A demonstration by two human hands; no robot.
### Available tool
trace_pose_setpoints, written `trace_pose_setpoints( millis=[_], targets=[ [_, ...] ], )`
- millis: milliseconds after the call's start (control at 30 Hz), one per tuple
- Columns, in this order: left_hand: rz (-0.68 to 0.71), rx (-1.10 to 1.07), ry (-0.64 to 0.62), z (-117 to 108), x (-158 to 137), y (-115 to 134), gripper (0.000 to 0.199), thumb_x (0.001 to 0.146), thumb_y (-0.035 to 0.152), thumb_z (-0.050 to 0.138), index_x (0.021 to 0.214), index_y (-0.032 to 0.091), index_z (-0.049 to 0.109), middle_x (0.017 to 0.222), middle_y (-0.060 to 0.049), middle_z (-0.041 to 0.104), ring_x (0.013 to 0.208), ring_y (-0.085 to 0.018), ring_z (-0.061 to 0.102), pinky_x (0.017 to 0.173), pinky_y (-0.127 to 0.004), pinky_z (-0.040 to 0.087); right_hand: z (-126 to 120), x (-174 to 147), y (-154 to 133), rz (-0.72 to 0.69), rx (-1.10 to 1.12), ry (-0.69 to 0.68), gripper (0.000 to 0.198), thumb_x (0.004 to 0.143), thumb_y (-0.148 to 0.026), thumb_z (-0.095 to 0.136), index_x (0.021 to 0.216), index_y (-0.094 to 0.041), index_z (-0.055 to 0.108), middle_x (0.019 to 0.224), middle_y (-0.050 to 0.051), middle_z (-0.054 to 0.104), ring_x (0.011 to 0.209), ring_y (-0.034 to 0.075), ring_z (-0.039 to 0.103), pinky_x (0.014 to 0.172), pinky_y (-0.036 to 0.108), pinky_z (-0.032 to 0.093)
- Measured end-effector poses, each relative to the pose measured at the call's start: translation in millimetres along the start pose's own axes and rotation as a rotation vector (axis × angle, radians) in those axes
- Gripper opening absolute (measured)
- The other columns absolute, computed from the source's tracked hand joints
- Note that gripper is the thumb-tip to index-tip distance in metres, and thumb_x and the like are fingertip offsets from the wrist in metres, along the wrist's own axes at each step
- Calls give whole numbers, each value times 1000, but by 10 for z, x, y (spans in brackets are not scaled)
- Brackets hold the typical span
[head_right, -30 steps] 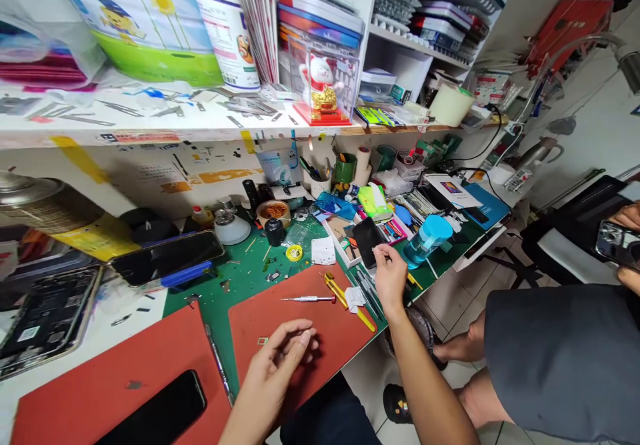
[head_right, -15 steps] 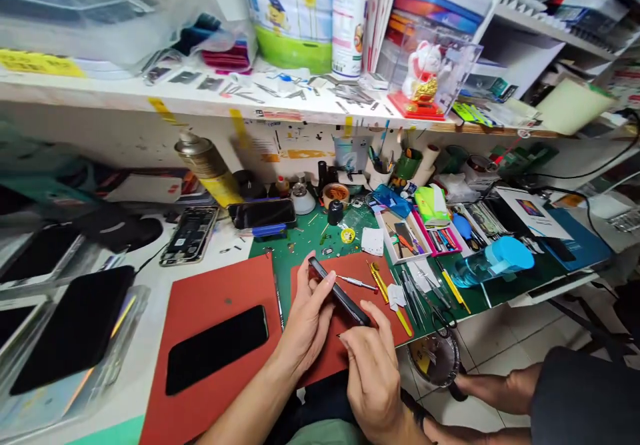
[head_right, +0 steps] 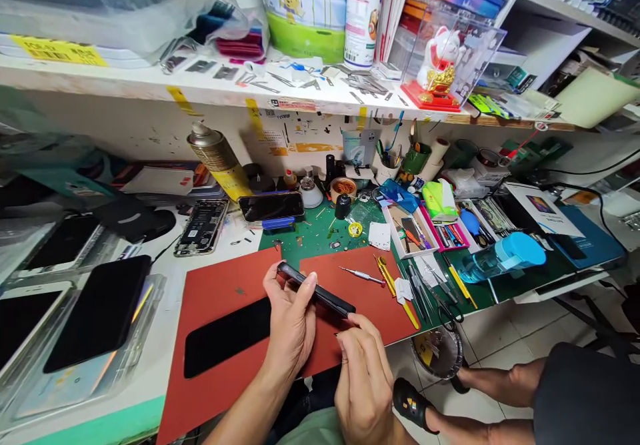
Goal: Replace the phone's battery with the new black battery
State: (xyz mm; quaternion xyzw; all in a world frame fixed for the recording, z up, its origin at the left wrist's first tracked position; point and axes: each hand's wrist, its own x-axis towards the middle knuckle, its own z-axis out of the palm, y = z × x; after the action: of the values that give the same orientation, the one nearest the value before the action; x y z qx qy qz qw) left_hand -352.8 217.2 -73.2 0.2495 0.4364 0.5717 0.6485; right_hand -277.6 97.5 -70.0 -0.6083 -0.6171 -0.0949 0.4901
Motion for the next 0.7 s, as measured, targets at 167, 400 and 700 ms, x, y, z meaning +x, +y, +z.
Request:
trace_pose_setpoints(
  millis=[167,400,700],
  targets=[
    [62,47,18,-10,24,-4,84,69,52,100,131,37,45,114,2,51,100,-14,52,91,-24,46,-1,6,32,72,19,-28,34,98,9,52,116,-13,70,101,12,74,113,25,75,100,39,65],
    [118,143,8,-53,23,-29,79,74,48,94,131,36,41,109,2,50,93,-15,52,85,-27,47,-48,81,53,93,91,-64,32,99,6,56,117,-16,70,100,11,75,106,22,75,93,33,65],
    [183,297,-26,-69,-19,-12,78,74,43,95,131,34,42,116,0,51,100,-19,56,90,-32,50,-50,235,144,97,26,-123,25,102,1,60,117,-16,72,97,8,77,88,19,75,80,30,63]
  ],
)
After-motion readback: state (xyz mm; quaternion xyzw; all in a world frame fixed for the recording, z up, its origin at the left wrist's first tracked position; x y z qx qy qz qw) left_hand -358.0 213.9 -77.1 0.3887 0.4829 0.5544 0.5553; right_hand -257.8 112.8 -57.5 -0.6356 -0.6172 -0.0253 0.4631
